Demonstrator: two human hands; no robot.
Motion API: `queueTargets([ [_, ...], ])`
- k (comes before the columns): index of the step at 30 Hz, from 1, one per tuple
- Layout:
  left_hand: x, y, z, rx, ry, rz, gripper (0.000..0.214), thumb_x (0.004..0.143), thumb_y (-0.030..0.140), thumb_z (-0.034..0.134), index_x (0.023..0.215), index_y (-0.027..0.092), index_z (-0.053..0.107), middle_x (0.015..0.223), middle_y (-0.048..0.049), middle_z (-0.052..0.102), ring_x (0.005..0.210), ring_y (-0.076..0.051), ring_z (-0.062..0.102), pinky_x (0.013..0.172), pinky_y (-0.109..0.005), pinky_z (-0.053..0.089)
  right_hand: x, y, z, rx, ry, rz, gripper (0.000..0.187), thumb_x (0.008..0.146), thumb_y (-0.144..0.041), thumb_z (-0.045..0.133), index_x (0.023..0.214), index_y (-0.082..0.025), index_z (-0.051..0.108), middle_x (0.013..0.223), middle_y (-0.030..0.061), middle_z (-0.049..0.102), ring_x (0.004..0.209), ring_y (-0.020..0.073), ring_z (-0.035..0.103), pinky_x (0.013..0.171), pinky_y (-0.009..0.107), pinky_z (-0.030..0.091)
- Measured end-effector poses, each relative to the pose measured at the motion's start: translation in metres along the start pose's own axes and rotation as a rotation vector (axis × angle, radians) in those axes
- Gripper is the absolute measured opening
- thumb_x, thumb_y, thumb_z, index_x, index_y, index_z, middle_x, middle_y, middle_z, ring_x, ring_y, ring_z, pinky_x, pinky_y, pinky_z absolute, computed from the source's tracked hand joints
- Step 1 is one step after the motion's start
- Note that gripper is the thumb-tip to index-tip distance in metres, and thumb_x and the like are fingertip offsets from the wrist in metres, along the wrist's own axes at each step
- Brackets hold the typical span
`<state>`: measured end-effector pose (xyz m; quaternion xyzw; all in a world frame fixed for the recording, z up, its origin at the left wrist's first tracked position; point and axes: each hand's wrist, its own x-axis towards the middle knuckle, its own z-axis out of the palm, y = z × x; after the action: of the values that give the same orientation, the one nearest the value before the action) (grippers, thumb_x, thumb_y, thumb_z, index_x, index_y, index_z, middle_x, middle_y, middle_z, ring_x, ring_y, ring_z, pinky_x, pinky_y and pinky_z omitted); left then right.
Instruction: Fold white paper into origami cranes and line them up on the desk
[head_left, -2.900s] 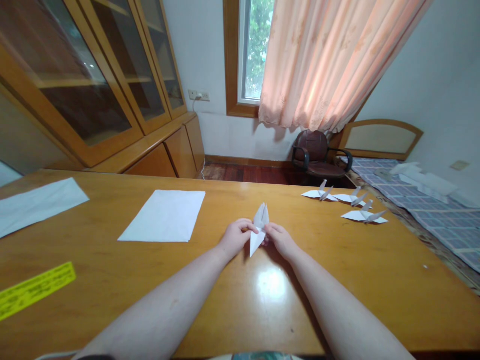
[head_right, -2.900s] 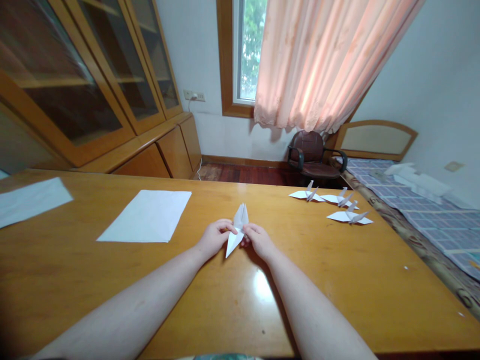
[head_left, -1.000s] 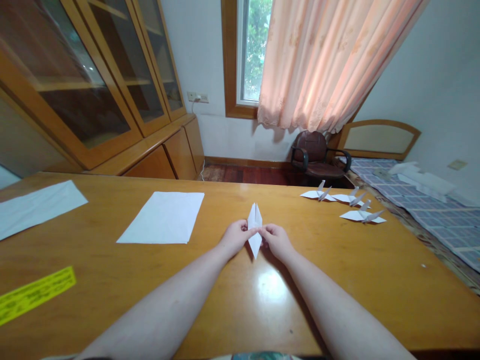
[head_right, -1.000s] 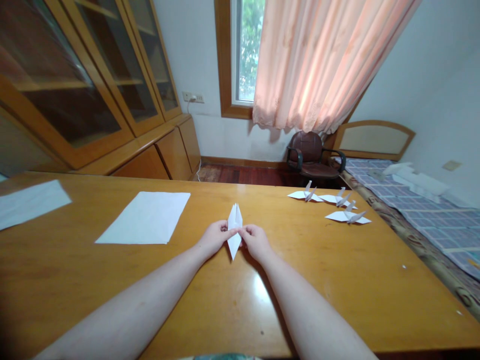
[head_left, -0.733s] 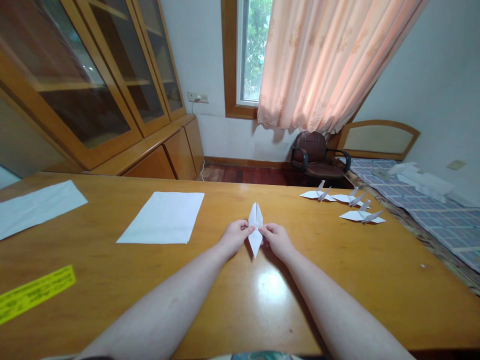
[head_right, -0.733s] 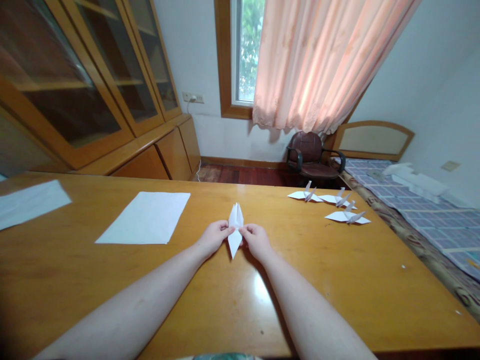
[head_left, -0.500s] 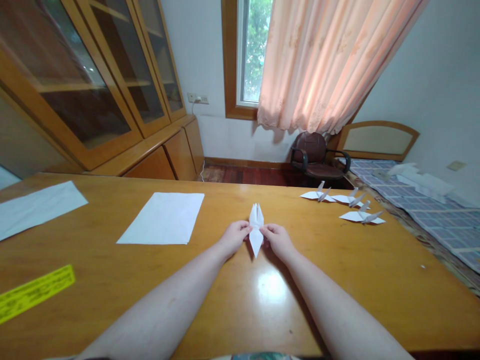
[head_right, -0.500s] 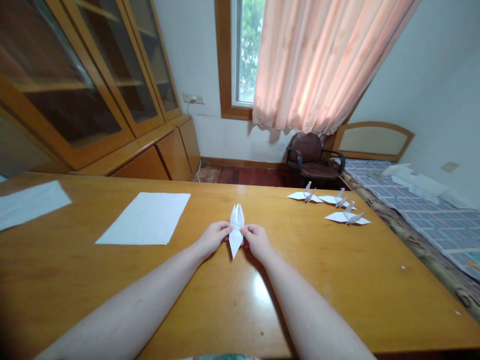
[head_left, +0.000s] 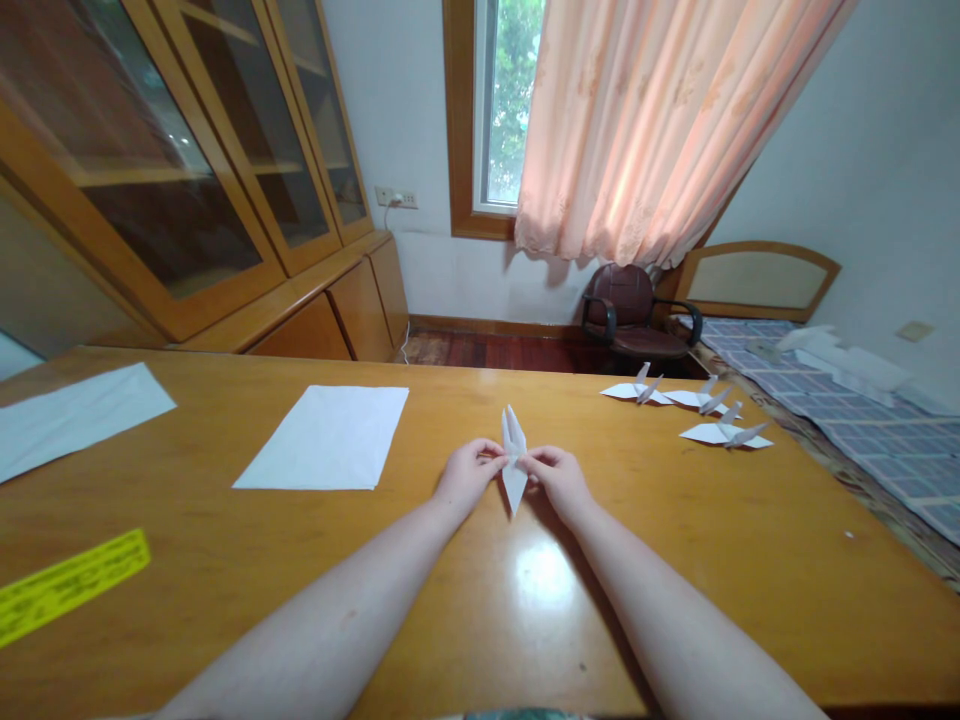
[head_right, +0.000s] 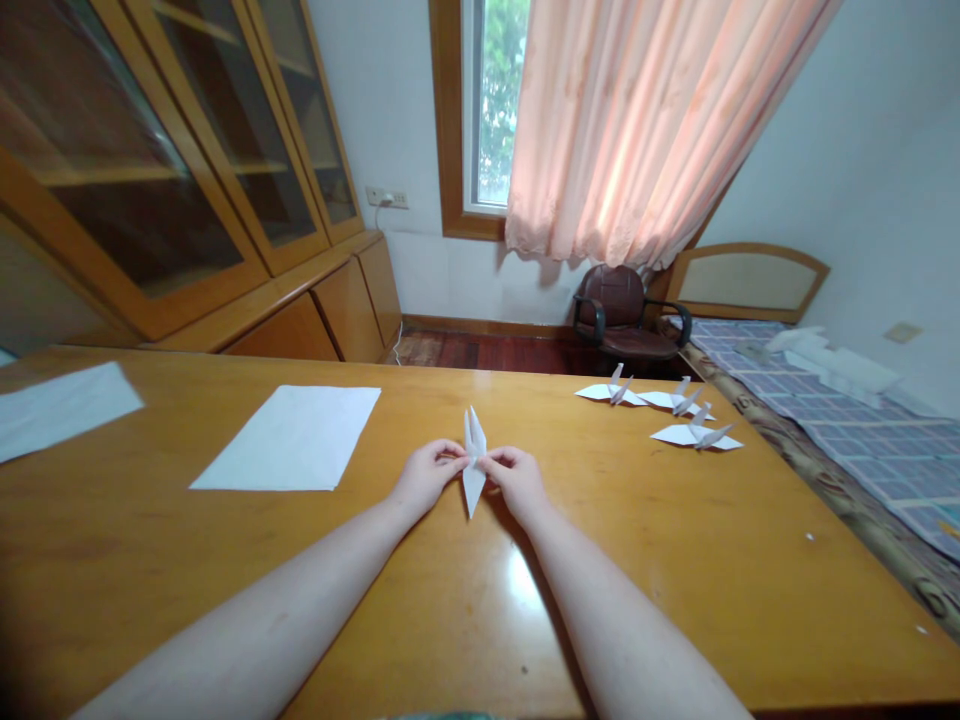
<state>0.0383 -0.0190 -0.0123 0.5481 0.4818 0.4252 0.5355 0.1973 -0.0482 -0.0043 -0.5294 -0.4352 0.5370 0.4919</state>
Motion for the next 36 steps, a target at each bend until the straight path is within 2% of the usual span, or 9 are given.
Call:
queueTargets([
  [5, -0.0007, 0.0038, -0.0046, 0.236, 0.002, 0.146, 0.012, 0.072, 0.026, 0.064, 0.078, 0.019, 0.072, 0.082, -0.0041, 0.071, 0.080, -0.020, 0.064, 0.078, -0.031, 0.048, -0.0008, 0.0020, 0.0034, 0.052, -0.042, -0.060, 0.030, 0.059, -0.040, 0.076, 0.077, -0.017, 0.070, 0.068, 0.0043, 0.069, 0.060, 0.0156, 0.062, 0.059, 0.029, 0.051],
  [13, -0.0069, 0.0030, -0.0029, -0.097, -0.247, 0.086, 0.037, 0.084, 0.041, 0.049, 0.097, 0.014, 0.070, 0.089, -0.0073, 0.072, 0.084, -0.021, 0.065, 0.076, -0.031, 0.049, 0.0007, 0.0033, 0.0002, -0.126, -0.033, -0.263, 0.022, 0.069, -0.037, 0.069, 0.083, -0.021, 0.074, 0.085, 0.0077, 0.069, 0.078, 0.0203, 0.064, 0.074, 0.035, 0.053],
  [18, -0.0057, 0.0087, -0.0049, 0.019, -0.195, 0.086, 0.032, 0.075, 0.038, 0.063, 0.095, 0.014, 0.071, 0.089, -0.0061, 0.072, 0.085, -0.021, 0.065, 0.079, -0.029, 0.048, 0.0005, 0.0056, -0.0008, -0.265, -0.093, -0.358, 0.023, 0.076, -0.032, 0.061, 0.095, -0.025, 0.073, 0.089, 0.0065, 0.067, 0.079, 0.0184, 0.063, 0.074, 0.034, 0.052],
  [22, -0.0019, 0.0063, -0.0057, 0.055, -0.120, 0.046, 0.028, 0.074, 0.037, 0.062, 0.087, 0.014, 0.072, 0.086, -0.0060, 0.073, 0.081, -0.021, 0.065, 0.074, -0.029, 0.050, -0.0004, 0.0053, -0.0012, -0.350, -0.125, -0.405, 0.024, 0.079, -0.029, 0.058, 0.098, -0.025, 0.071, 0.096, 0.0066, 0.068, 0.090, 0.0196, 0.062, 0.085, 0.037, 0.048],
  [25, -0.0002, 0.0026, -0.0048, -0.030, -0.113, 0.003, 0.028, 0.075, 0.036, 0.060, 0.088, 0.014, 0.071, 0.087, -0.0065, 0.072, 0.079, -0.020, 0.065, 0.071, -0.029, 0.051, 0.0005, 0.0043, -0.0029, -0.375, -0.083, -0.417, 0.020, 0.078, -0.029, 0.059, 0.092, -0.023, 0.072, 0.094, 0.0071, 0.068, 0.088, 0.0198, 0.061, 0.084, 0.037, 0.047],
  [28, -0.0010, 0.0022, -0.0030, -0.157, -0.123, -0.046, 0.030, 0.074, 0.036, 0.062, 0.091, 0.013, 0.070, 0.088, -0.0069, 0.071, 0.078, -0.019, 0.065, 0.071, -0.030, 0.052, 0.0038, 0.0050, -0.0044, -0.350, 0.054, -0.401, 0.020, 0.069, -0.030, 0.068, 0.088, -0.021, 0.070, 0.087, 0.0063, 0.066, 0.079, 0.0183, 0.059, 0.078, 0.035, 0.048],
  [30, -0.0022, 0.0038, -0.0019, -0.233, -0.129, -0.078, 0.032, 0.073, 0.037, 0.064, 0.092, 0.012, 0.069, 0.089, -0.0071, 0.071, 0.079, -0.019, 0.065, 0.073, -0.030, 0.052, 0.0062, 0.0060, -0.0044, -0.219, 0.119, -0.332, 0.033, 0.063, -0.031, 0.074, 0.093, -0.021, 0.067, 0.086, 0.0050, 0.064, 0.077, 0.0176, 0.059, 0.076, 0.034, 0.048],
  [33, -0.0031, 0.0057, -0.0010, -0.324, -0.172, -0.123, 0.036, 0.070, 0.038, 0.068, 0.096, 0.013, 0.068, 0.093, -0.0077, 0.070, 0.083, -0.019, 0.065, 0.077, -0.030, 0.052, 0.0083, 0.0062, -0.0032, 0.062, 0.030, -0.168, 0.047, 0.060, -0.034, 0.075, 0.102, -0.020, 0.059, 0.091, 0.0056, 0.065, 0.081, 0.0187, 0.061, 0.074, 0.034, 0.049],
  [36, -0.0018, 0.0041, -0.0007, -0.366, -0.195, -0.136, 0.042, 0.068, 0.036, 0.071, 0.102, 0.013, 0.065, 0.092, -0.0075, 0.069, 0.083, -0.018, 0.065, 0.077, -0.030, 0.051, 0.0079, 0.0045, -0.0021, 0.148, -0.076, -0.061, 0.052, 0.060, -0.037, 0.075, 0.104, -0.019, 0.053, 0.082, 0.0037, 0.066, 0.071, 0.0175, 0.063, 0.066, 0.031, 0.049],
])
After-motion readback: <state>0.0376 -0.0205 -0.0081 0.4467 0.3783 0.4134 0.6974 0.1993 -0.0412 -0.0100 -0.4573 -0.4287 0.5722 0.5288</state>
